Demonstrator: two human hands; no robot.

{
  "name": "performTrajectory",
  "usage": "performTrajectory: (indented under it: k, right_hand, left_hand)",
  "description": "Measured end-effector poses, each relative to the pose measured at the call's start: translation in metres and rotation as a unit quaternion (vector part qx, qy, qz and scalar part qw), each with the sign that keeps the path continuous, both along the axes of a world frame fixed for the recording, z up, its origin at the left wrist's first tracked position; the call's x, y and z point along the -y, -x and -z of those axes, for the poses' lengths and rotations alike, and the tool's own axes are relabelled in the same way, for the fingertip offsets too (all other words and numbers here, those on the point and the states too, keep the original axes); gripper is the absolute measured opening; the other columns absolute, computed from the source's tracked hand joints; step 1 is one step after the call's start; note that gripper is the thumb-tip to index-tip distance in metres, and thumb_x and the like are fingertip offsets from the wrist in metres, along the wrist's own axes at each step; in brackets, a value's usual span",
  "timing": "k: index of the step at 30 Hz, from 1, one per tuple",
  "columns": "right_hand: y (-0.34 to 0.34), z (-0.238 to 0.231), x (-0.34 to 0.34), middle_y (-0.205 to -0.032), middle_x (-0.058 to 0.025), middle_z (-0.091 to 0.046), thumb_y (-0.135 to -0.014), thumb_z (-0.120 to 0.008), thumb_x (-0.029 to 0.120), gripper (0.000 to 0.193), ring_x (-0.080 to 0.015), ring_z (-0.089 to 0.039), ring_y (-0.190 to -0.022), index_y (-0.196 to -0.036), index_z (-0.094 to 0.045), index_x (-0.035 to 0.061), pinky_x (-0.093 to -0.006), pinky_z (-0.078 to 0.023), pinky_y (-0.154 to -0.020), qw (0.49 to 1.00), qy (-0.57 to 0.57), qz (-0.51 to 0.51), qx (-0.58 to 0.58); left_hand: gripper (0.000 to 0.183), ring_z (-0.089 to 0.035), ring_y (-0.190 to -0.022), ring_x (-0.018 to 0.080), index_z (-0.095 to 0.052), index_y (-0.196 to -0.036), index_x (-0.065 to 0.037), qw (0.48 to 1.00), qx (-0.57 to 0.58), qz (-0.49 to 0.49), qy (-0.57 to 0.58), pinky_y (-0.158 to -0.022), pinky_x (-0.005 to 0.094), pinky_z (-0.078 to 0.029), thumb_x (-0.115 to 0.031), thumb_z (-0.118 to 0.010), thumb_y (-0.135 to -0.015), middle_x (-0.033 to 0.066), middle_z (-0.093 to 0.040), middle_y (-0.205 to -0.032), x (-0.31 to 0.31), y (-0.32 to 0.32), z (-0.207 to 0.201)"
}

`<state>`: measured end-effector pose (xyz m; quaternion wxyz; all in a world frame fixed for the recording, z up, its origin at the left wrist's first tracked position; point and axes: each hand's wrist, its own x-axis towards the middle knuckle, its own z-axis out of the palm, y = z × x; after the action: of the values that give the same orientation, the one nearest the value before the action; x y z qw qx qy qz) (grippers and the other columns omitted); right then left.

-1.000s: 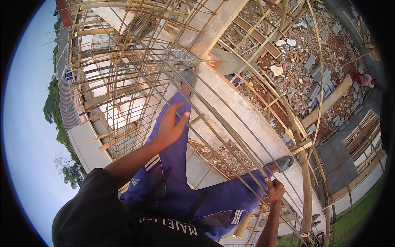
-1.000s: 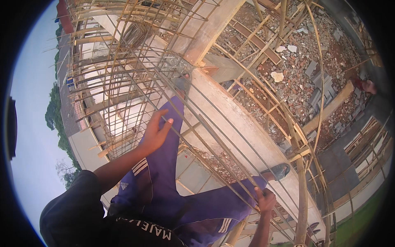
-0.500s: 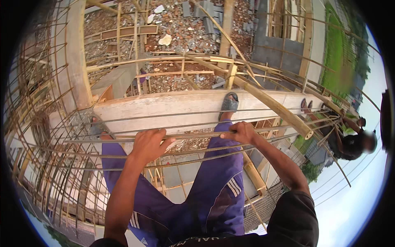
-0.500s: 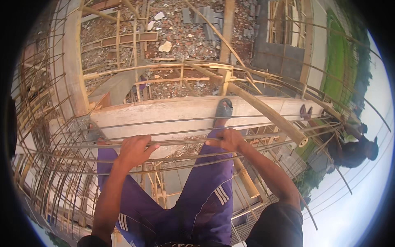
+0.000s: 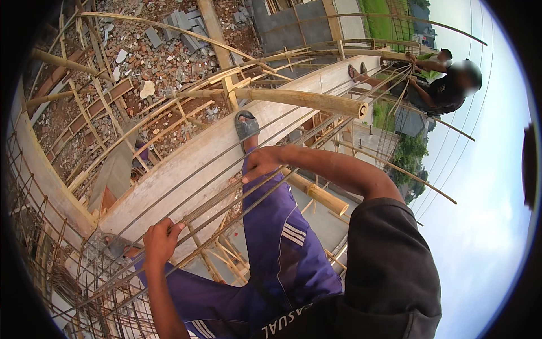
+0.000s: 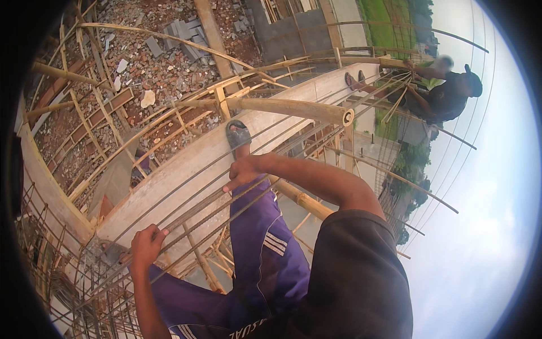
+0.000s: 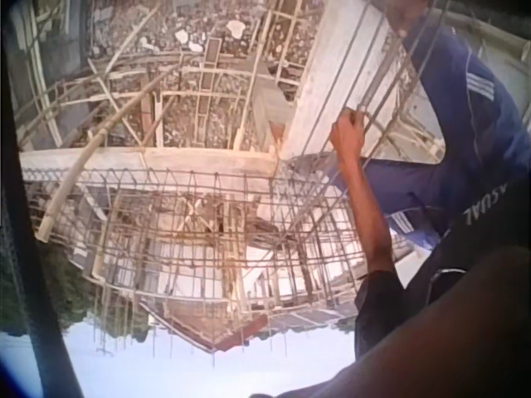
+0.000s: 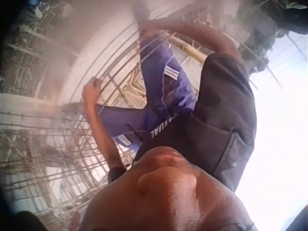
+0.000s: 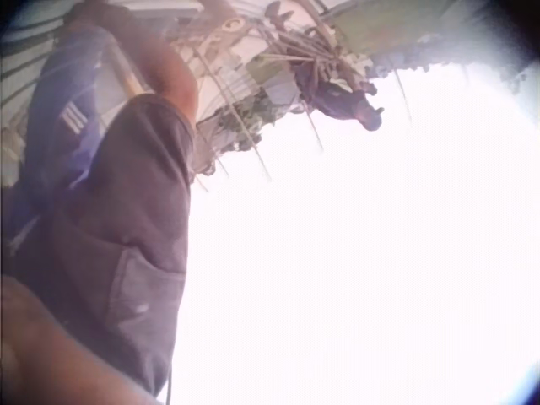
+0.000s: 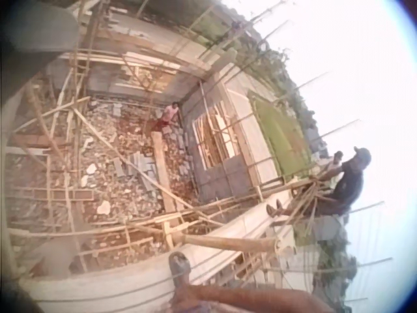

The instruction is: The person assembles a rebar cage on a construction site by positioning and tying steel bars together. They repeatedly bend, align, and secure the bars using wire ties while standing on bamboo scaffolding.

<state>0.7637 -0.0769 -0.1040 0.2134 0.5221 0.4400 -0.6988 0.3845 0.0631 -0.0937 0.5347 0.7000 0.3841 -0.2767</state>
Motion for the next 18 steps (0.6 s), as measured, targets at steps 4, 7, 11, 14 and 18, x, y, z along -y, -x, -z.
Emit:
performTrajectory:
  k: [4, 7, 11, 14, 18]
  right_hand:
    - [0.009, -0.01, -0.021, -0.088, -0.0248, -0.069, -0.095, -0.042, 0.068, 0.075, -0.0435, -0.066, -0.091, -0.093, -0.072, -0.0006, -0.0496, -0.051, -0.083, 0.991, -0.12, -0.049, 0.023]
    - [0.027, -0.006, -0.014, -0.072, -0.0224, -0.067, -0.095, -0.047, 0.064, 0.066, -0.0402, -0.069, -0.075, -0.089, -0.073, 0.0028, -0.0503, -0.054, -0.07, 0.988, -0.105, -0.102, 0.053]
    - [0.06, -0.024, 0.023, -0.056, -0.0216, -0.054, -0.098, -0.052, 0.056, 0.065, -0.0386, -0.057, -0.051, -0.071, -0.06, -0.0028, -0.0472, -0.04, -0.05, 0.977, -0.206, 0.051, 0.001]
    - [0.048, -0.004, 0.047, -0.056, -0.0239, -0.051, -0.099, -0.048, 0.055, 0.066, -0.0442, -0.056, -0.054, -0.069, -0.057, -0.0025, -0.0493, -0.039, -0.052, 0.979, -0.204, -0.009, -0.004]
    - [0.053, 0.01, 0.032, -0.057, -0.0238, -0.051, -0.101, -0.046, 0.053, 0.064, -0.0451, -0.056, -0.056, -0.069, -0.056, -0.0021, -0.0502, -0.038, -0.053, 0.983, -0.182, 0.006, -0.007]
  left_hand:
    - [0.044, -0.064, -0.058, 0.0355, -0.064, -0.075, -0.003, 0.992, 0.026, -0.084, -0.095, -0.057, 0.0457, -0.047, -0.044, -0.066, -0.092, 0.0149, -0.064, -0.061, 0.015, 0.026, 0.001]
    - [0.051, -0.066, -0.063, 0.0364, -0.06, -0.072, -0.004, 0.989, 0.062, -0.092, -0.096, -0.06, 0.0486, -0.049, -0.05, -0.062, -0.093, 0.0137, -0.065, -0.064, 0.013, 0.042, 0.008]
    - [0.052, -0.053, -0.12, 0.0348, -0.059, -0.123, -0.002, 0.925, 0.182, -0.203, -0.264, -0.101, 0.0503, -0.042, -0.04, -0.07, -0.089, 0.0165, -0.057, -0.127, 0.007, 0.102, -0.028]
    - [0.064, -0.051, -0.122, 0.038, -0.05, -0.134, 0.001, 0.876, -0.069, -0.344, -0.33, -0.108, 0.0533, -0.036, -0.036, -0.073, -0.087, 0.0221, -0.053, -0.13, 0.056, 0.173, -0.076]
    - [0.083, -0.046, -0.128, 0.0425, -0.037, -0.142, 0.006, 0.765, -0.346, -0.461, -0.288, -0.109, 0.0509, -0.036, -0.036, -0.078, -0.082, 0.0281, -0.047, -0.135, 0.133, 0.232, -0.098]
